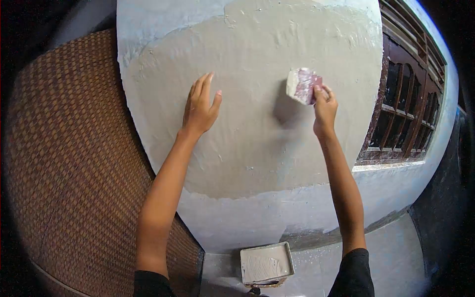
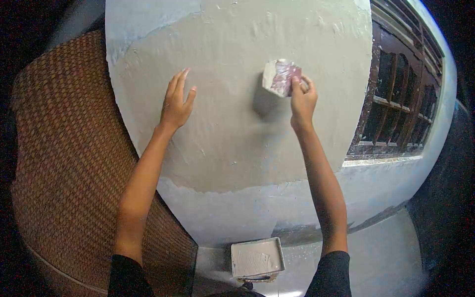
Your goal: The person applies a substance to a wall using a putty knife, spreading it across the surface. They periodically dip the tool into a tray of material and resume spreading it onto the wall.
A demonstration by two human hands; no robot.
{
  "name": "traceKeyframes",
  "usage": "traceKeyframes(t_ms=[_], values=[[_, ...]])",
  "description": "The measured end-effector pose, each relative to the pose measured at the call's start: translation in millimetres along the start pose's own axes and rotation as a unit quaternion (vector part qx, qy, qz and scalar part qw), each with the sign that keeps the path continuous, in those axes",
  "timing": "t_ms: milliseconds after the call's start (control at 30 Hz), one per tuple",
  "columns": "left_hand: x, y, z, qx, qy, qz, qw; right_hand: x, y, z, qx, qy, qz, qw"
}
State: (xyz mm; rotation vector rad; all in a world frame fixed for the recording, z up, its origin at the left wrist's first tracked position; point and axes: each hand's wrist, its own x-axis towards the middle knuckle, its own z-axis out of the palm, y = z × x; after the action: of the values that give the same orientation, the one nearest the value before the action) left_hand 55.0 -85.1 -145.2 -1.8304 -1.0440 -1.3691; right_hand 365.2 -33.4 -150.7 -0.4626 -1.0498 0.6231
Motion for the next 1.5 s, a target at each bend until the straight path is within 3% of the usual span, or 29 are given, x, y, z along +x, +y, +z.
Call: traceKeyframes(t_ms=[400, 700, 800, 1000, 1133, 1200, 1300, 1367, 1467, 1500], values=[[-149.2, 3.3, -35.8, -0.039, -0.098, -0.151, 0.983, -154.7, 76.5, -8.8, -0.051, -0.082, 0.187, 0.978], [-271.0, 42.9, -25.8, -0.087, -0.181, -0.278, 0.940, -255.3, 146.0, -85.8, -0.080, -0.129, 0.325, 0.934], [-317.1, 78.6, -16.4, -0.106, -0.205, -0.357, 0.905, -285.6, 159.4, -129.4, -0.097, -0.162, 0.377, 0.907], [-436.1, 130.0, 10.5, -0.092, -0.210, -0.435, 0.871, -373.7, 212.5, -211.5, -0.144, -0.214, 0.449, 0.855], [-531.7, 162.8, 28.3, -0.090, -0.229, -0.494, 0.834, -446.8, 273.7, -292.4, -0.186, -0.269, 0.447, 0.832], [-568.9, 183.6, 25.0, -0.081, -0.258, -0.553, 0.788, -481.4, 281.7, -322.2, -0.223, -0.327, 0.391, 0.831], [-622.3, 204.0, 27.9, -0.076, -0.283, -0.590, 0.752, -526.7, 303.1, -369.9, -0.294, -0.365, 0.400, 0.788], [-665.1, 219.6, 28.6, -0.077, -0.297, -0.615, 0.726, -552.5, 315.8, -392.1, -0.363, -0.398, 0.374, 0.755], [-729.3, 239.3, 30.6, -0.069, -0.307, -0.626, 0.714, -573.4, 322.7, -398.6, -0.363, -0.412, 0.390, 0.740], [-742.9, 245.8, 30.8, -0.071, -0.305, -0.635, 0.706, -581.2, 333.1, -402.3, -0.382, -0.426, 0.357, 0.738]])
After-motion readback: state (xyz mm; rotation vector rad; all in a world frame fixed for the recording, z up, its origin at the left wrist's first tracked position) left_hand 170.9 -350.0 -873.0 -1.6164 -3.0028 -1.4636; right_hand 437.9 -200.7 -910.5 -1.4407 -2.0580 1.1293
